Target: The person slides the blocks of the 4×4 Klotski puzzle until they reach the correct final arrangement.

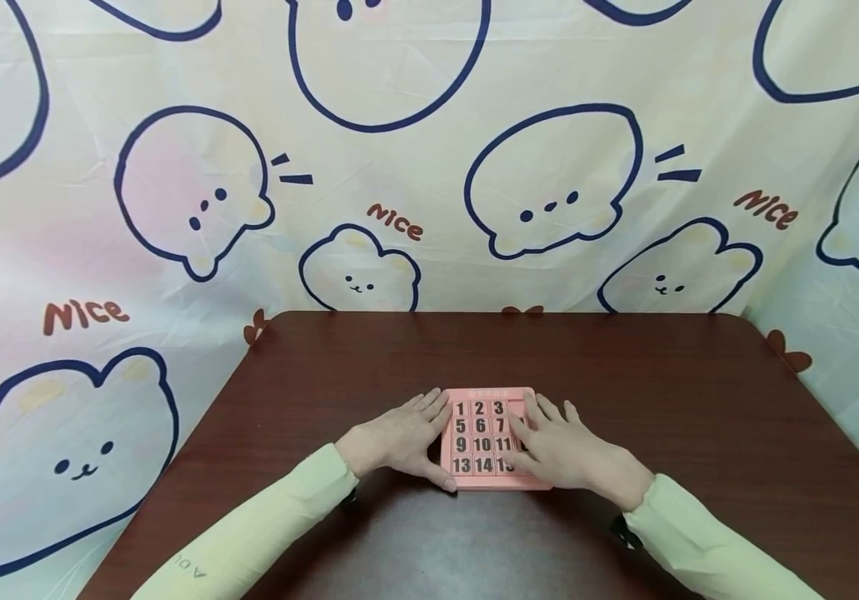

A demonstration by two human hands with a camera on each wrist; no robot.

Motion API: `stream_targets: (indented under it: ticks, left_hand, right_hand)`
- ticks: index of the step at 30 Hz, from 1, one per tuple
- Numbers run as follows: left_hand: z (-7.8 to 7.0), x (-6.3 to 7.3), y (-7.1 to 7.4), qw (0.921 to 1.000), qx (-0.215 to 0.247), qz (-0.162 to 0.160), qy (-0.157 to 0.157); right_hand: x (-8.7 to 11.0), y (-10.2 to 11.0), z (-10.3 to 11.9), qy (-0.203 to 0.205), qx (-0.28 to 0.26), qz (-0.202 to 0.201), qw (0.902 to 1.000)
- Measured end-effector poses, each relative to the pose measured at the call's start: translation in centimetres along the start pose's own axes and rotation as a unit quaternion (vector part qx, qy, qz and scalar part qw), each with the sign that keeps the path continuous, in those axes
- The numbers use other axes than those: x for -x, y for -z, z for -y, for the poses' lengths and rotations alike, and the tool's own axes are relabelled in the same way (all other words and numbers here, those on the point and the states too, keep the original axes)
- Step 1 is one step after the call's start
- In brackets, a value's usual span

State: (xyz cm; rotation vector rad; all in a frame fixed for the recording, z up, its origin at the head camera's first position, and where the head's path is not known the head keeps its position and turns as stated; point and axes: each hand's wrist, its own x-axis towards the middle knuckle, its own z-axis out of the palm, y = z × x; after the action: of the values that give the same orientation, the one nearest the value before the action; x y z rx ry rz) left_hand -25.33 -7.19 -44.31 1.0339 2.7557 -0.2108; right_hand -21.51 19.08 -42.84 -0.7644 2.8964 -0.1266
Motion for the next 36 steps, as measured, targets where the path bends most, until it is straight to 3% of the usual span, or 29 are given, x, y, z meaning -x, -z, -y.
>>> stream_targets:
  ticks: [11, 24, 36]
  left_hand:
    - [-0.1, 0.1, 0.2, 1.0000, 0.002, 0.006, 0.004]
    - [-0.1, 0.0, 0.2, 0.9998, 0.012, 0.013, 0.004]
    - [0.0, 0.0, 0.1, 0.9999, 0.012, 0.009, -0.003]
  right_hand:
    - [1.9, -0.7, -0.7, -0.008, -0.002, -0.008, 0.9999]
    - [0.7, -1.0, -1.4, -0.026, 0.003, -0.006, 0.9997]
    - [0.3, -0.9, -0.6, -0.029, 0.013, 0.004, 0.9995]
